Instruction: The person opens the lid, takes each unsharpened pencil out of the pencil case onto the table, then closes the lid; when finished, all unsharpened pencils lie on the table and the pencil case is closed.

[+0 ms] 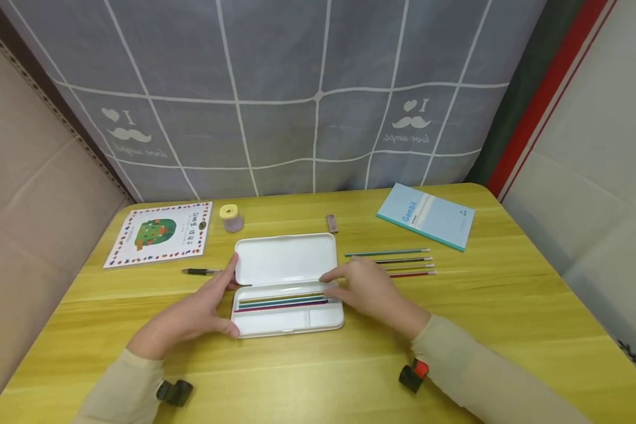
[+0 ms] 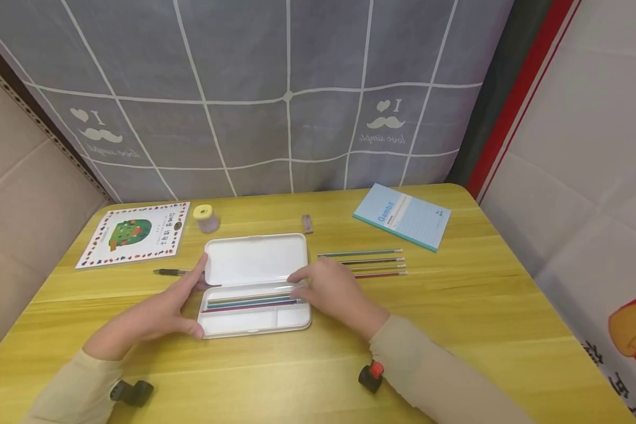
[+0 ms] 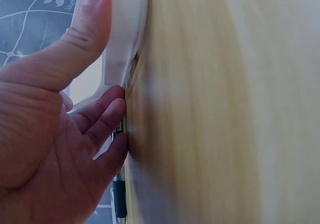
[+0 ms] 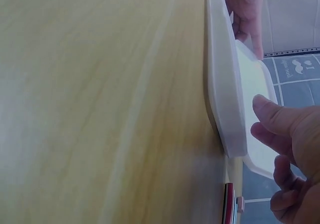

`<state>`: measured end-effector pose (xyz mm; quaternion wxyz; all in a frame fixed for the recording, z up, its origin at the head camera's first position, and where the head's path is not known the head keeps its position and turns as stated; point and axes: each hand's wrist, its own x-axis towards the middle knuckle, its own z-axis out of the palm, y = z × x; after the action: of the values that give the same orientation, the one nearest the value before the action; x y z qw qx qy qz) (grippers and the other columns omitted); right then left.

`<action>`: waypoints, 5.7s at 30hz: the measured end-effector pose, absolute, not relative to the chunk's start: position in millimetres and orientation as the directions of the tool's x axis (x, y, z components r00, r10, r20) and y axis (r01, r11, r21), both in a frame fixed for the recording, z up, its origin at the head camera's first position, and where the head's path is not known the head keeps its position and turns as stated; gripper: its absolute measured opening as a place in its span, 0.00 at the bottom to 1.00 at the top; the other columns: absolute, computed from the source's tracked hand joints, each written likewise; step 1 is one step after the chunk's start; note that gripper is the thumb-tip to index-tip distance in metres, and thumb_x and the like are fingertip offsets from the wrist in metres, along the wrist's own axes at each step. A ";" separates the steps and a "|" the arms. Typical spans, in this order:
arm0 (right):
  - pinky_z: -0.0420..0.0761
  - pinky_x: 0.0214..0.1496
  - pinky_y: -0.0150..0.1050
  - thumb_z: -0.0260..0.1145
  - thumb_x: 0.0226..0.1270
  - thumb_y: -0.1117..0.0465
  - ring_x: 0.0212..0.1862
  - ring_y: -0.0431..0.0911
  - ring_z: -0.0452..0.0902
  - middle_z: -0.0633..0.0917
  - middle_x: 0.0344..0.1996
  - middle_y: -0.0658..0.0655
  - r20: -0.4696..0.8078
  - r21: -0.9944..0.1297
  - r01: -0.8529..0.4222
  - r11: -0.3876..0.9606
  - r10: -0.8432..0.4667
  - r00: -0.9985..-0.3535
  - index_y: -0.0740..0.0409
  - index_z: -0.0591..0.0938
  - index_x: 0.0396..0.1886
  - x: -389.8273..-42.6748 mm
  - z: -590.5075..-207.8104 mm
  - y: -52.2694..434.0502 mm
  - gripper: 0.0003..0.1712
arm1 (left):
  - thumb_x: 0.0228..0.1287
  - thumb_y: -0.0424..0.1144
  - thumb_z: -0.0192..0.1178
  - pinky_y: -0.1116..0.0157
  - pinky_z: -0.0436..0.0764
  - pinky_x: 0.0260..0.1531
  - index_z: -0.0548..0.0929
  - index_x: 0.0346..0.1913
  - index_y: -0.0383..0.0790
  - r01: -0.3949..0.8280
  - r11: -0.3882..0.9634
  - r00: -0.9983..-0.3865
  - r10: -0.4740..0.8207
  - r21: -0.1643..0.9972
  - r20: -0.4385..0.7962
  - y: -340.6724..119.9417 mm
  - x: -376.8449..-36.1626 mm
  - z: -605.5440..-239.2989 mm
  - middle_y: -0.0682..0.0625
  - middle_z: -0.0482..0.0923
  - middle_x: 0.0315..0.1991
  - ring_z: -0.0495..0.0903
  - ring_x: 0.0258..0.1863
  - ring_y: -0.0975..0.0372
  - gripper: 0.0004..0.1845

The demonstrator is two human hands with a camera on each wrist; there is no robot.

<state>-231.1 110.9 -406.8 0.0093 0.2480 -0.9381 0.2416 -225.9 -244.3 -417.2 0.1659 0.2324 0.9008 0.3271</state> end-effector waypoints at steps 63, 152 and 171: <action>0.83 0.43 0.36 0.78 0.65 0.57 0.39 0.37 0.84 0.90 0.36 0.42 0.108 -0.468 -0.391 0.793 -0.388 -0.915 0.44 0.94 0.36 -221.8 -413.4 81.9 0.02 | 0.40 0.50 0.83 0.38 0.58 0.74 0.28 0.83 0.38 0.289 0.668 -0.836 0.525 0.686 -0.160 -246.4 -226.4 -414.6 0.36 0.65 0.69 0.67 0.68 0.45 0.81; 0.82 0.26 0.48 0.81 0.59 0.61 0.39 0.53 0.88 0.92 0.37 0.51 0.142 -0.186 -0.193 0.963 -0.168 -0.976 0.42 0.94 0.29 -213.1 -403.8 246.0 0.06 | 0.43 0.55 0.82 0.40 0.58 0.74 0.28 0.84 0.39 0.253 0.693 -0.832 0.512 0.675 -0.213 -248.1 -227.9 -411.6 0.38 0.63 0.71 0.66 0.68 0.48 0.81; 0.81 0.25 0.48 0.79 0.62 0.62 0.38 0.54 0.88 0.92 0.40 0.53 0.159 -0.183 -0.192 0.964 -0.164 -0.974 0.44 0.95 0.34 -210.4 -405.9 246.2 0.05 | 0.43 0.55 0.82 0.40 0.59 0.74 0.29 0.83 0.38 0.271 0.691 -0.831 0.519 0.670 -0.200 -248.8 -228.0 -412.1 0.38 0.64 0.70 0.67 0.68 0.48 0.80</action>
<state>-210.4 246.2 -405.9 0.0716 0.0900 -0.9884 0.0990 -228.0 -248.8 -412.1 0.1908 0.2196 0.8995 0.3260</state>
